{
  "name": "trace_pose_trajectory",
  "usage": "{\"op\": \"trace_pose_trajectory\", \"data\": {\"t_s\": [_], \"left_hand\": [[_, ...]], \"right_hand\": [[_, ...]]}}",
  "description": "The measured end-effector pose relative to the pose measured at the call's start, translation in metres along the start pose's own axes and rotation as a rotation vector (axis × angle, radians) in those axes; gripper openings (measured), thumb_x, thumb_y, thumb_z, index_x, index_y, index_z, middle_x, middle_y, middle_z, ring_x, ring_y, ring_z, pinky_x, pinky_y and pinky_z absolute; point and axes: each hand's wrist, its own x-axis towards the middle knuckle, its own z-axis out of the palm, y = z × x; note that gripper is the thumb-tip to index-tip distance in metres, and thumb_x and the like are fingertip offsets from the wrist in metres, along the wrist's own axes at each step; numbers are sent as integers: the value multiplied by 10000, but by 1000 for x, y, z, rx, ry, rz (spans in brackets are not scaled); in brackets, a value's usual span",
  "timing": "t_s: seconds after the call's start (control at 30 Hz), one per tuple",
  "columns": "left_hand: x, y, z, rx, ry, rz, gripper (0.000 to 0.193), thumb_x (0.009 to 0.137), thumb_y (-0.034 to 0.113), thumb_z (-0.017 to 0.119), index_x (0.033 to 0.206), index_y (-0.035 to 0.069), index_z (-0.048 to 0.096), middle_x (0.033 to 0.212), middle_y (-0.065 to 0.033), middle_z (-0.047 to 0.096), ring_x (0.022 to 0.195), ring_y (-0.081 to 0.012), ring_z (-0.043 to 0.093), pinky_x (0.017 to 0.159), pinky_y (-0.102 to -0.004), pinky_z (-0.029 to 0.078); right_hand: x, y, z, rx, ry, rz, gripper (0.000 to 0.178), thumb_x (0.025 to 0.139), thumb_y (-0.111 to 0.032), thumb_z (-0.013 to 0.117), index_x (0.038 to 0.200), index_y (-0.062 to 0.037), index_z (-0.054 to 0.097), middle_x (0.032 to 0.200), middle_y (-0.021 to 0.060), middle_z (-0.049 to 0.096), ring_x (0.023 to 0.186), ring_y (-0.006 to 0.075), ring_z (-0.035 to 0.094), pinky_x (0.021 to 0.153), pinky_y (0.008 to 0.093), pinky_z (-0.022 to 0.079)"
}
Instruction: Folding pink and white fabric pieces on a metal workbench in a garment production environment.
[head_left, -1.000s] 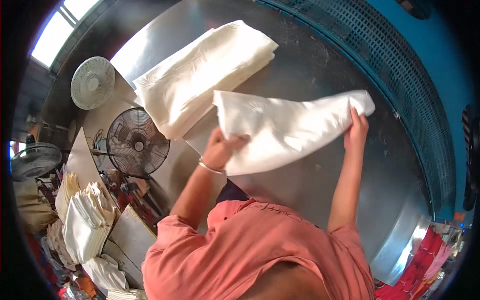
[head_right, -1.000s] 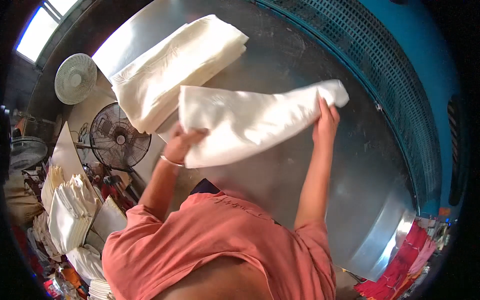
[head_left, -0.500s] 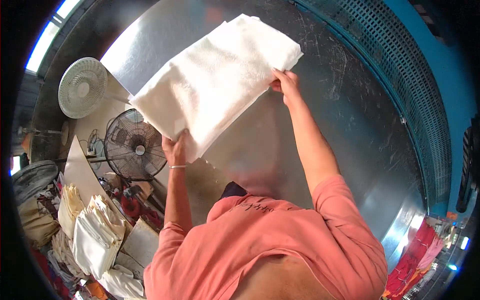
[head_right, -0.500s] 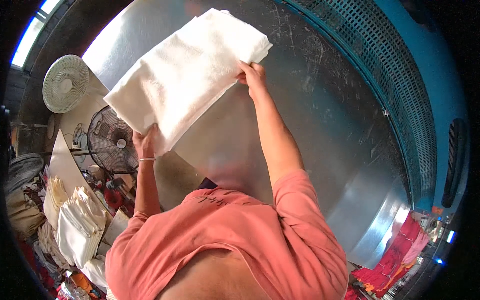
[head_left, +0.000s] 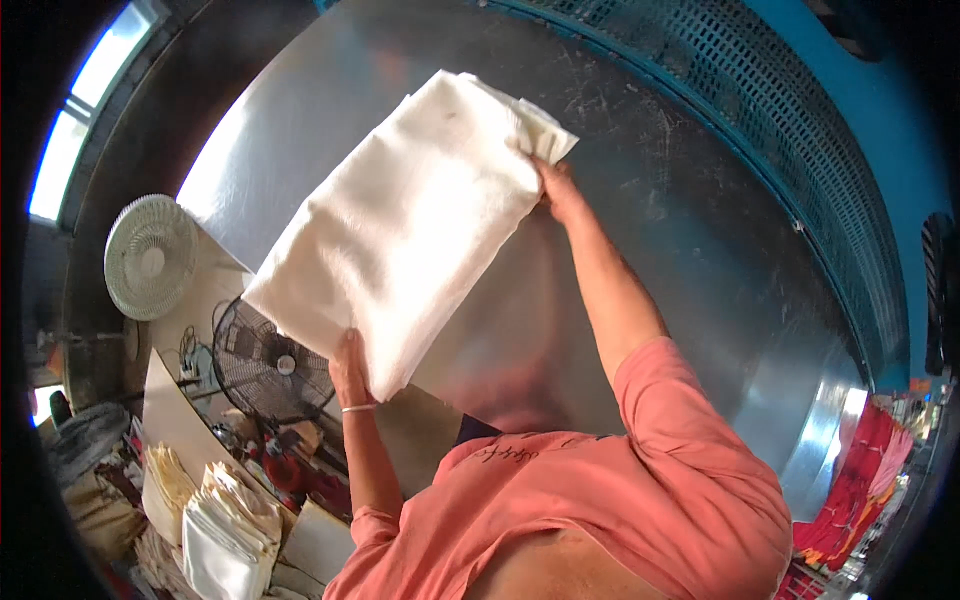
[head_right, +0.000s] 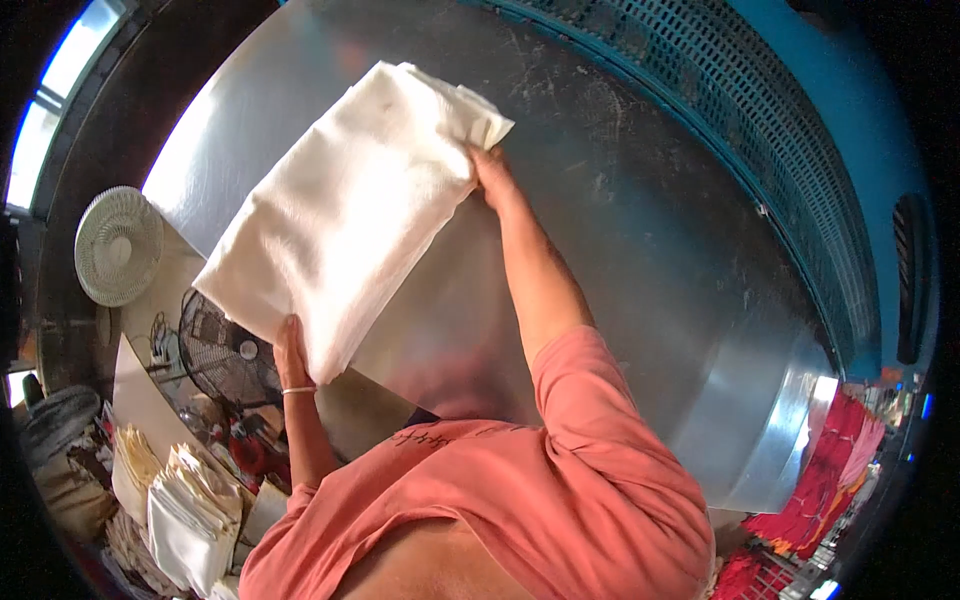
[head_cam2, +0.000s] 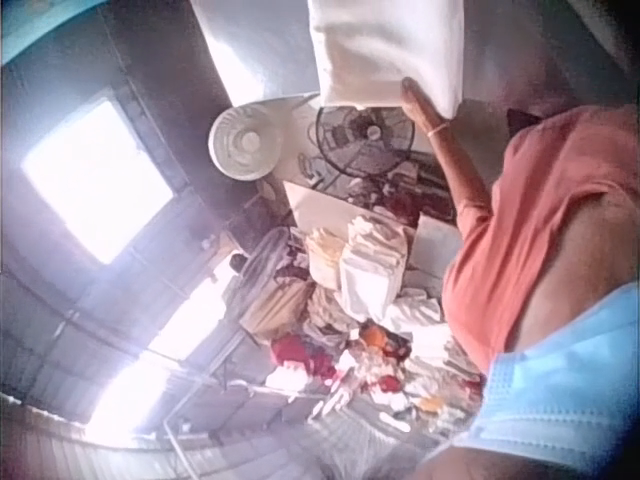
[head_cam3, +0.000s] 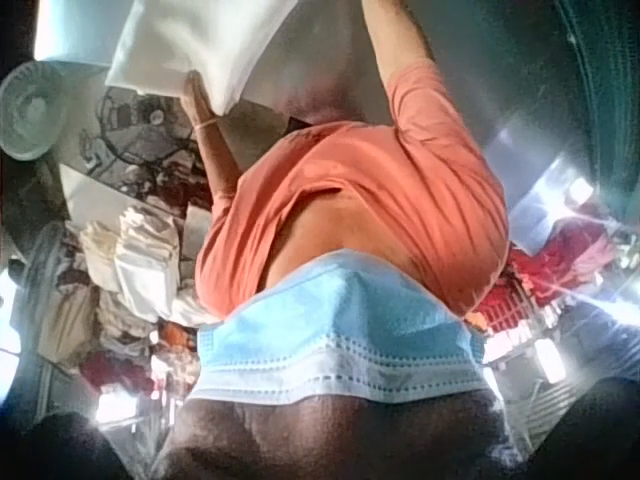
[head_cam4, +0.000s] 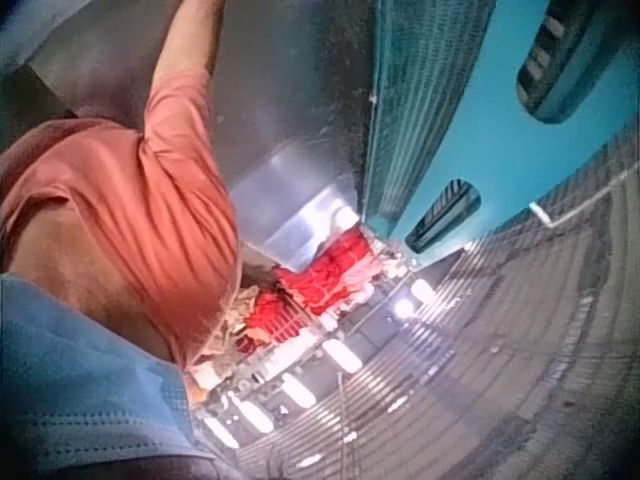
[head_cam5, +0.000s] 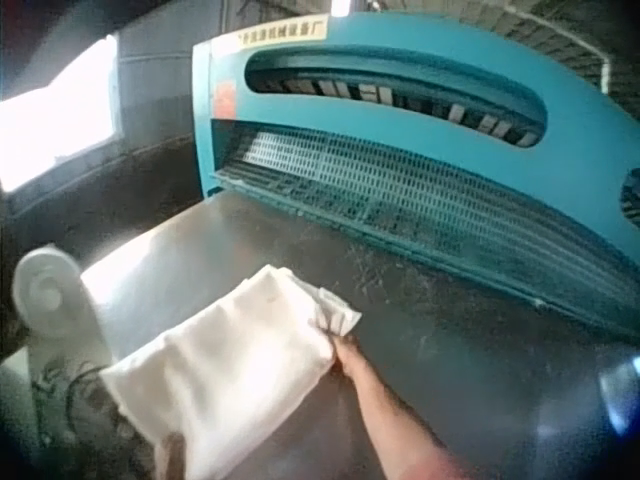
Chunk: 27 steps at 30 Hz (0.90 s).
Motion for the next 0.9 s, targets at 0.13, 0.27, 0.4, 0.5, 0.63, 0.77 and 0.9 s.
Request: {"op": "trace_pose_trajectory", "data": {"t_s": [0.13, 0.27, 0.4, 0.5, 0.63, 0.77, 0.9], "left_hand": [[5, 5, -23, 130, -53, 120, 416, 768, 249, 636, 1025, -64, 540, 915, -105, 566, 808, -178, 533, 724, -279, 435], [-6, 28, -40, 319, -150, 73, 463, 762, 269, 621, 1050, -82, 532, 948, -122, 569, 822, -197, 543, 706, -292, 443], [-28, 30, -46, 330, -331, -13, 429, 754, 244, 598, 1006, -98, 536, 889, -130, 570, 751, -208, 557, 655, -312, 461], [43, 13, -94, 501, -435, -88, 394, 749, 201, 574, 983, -112, 529, 847, -135, 572, 704, -215, 568, 630, -314, 472], [13, 97, -78, 385, -785, -103, 377, 760, 176, 565, 1005, -109, 534, 894, -141, 579, 750, -209, 569, 661, -303, 475], [31, 146, -66, 489, -911, -30, 413, 771, 160, 596, 1090, -88, 505, 952, -146, 570, 772, -222, 571, 680, -329, 482], [36, 182, -73, 659, -1102, -43, 454, 757, 253, 610, 1074, -62, 528, 969, -147, 574, 802, -232, 567, 717, -346, 476]], "right_hand": [[-60, 2, 4, 206, 48, -49, 489, 727, -280, 644, 1117, -11, 523, 992, 95, 594, 857, 190, 582, 721, 324, 479], [-136, 21, -19, 231, 308, 2, 485, 718, -213, 623, 1146, -21, 500, 1063, 93, 561, 952, 197, 535, 780, 315, 442], [-231, 52, -59, 311, 404, -97, 455, 770, -125, 582, 1189, -17, 439, 1090, 90, 530, 975, 186, 517, 807, 311, 434], [-290, 66, -51, 412, 522, -119, 343, 805, -122, 568, 1118, -11, 484, 926, 53, 586, 723, 119, 563, 573, 247, 451], [-375, 74, 2, 520, 807, -170, 355, 775, -90, 596, 1105, -4, 498, 980, 61, 585, 779, 121, 575, 604, 254, 462], [-399, 106, 70, 647, 1098, -306, 296, 769, -100, 594, 1044, 0, 547, 924, 59, 609, 800, 130, 586, 649, 258, 474], [-466, 79, 115, 629, 1263, -357, 244, 745, -137, 606, 965, -35, 575, 800, -6, 568, 687, 89, 508, 570, 242, 398]]}}
